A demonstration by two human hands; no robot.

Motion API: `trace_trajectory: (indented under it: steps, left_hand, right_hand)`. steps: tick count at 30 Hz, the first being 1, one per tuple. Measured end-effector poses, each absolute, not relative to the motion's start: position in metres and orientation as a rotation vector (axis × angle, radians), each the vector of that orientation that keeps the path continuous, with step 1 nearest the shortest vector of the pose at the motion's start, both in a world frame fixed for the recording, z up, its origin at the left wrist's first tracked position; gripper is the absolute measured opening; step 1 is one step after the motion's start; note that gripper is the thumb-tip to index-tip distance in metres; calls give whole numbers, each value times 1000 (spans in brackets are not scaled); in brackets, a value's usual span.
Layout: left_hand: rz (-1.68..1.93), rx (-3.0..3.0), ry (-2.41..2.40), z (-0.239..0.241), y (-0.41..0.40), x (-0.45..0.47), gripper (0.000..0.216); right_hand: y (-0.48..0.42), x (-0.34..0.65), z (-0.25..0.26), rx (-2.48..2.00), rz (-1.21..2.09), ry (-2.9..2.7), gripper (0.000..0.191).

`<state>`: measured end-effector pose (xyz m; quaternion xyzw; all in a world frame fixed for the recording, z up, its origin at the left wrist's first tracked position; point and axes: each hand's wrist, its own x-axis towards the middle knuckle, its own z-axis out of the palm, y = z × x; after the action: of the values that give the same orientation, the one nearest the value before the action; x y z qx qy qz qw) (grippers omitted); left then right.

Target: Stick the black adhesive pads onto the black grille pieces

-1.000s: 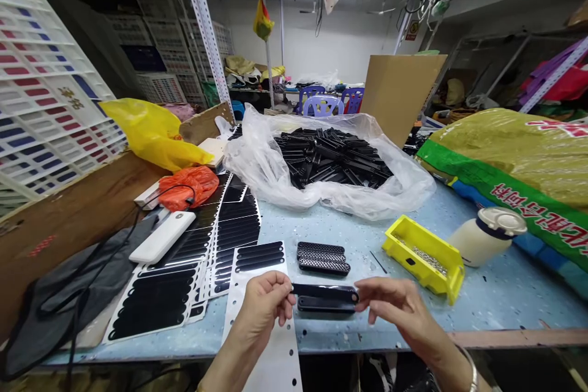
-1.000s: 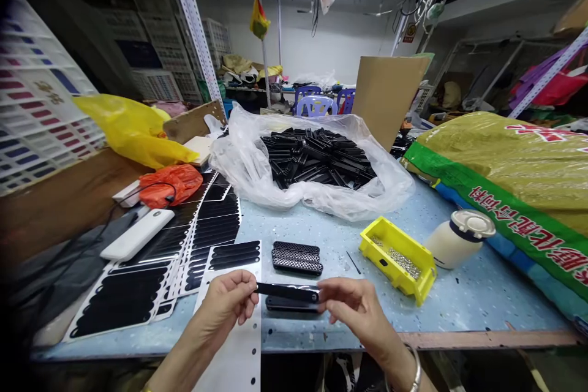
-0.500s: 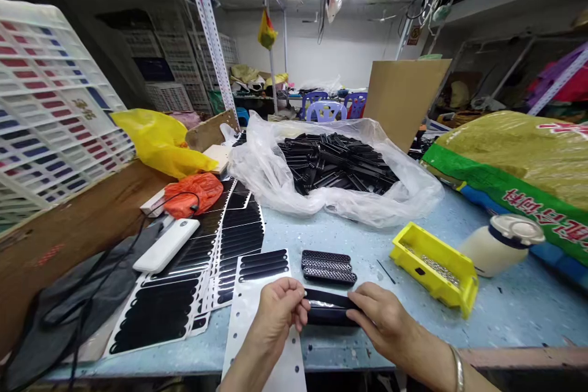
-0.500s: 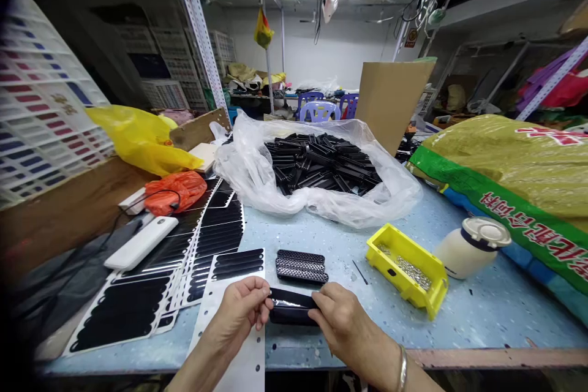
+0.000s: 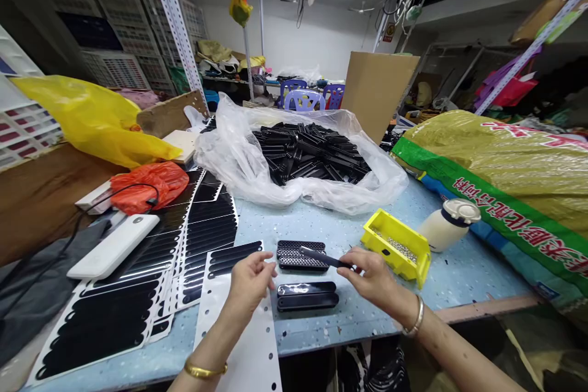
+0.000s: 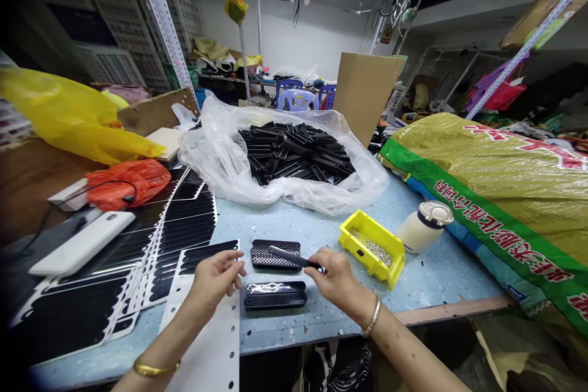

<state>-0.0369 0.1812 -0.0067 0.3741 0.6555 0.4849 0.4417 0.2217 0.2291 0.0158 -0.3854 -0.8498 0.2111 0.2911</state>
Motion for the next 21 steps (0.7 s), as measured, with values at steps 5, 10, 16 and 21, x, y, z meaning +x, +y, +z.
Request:
trace_trajectory:
  steps: [5,10,16,21]
  left_hand:
    - [803,1446,1929,-20,196,-46,14]
    - [656,1580,1966,-27,209,-36,19]
    - [713,1484,1877,-26,199,-38,14]
    - [845,1292,1797,-27,190,-41,30]
  right_hand:
    - [245,228,4,-1168,734,-2254,12]
    - [252,209,-14,-1243,799,-2332,14]
    - [251,198,-12,-1222,760,-2478,15]
    - [249,195,-8,-1230,725,-2560,16]
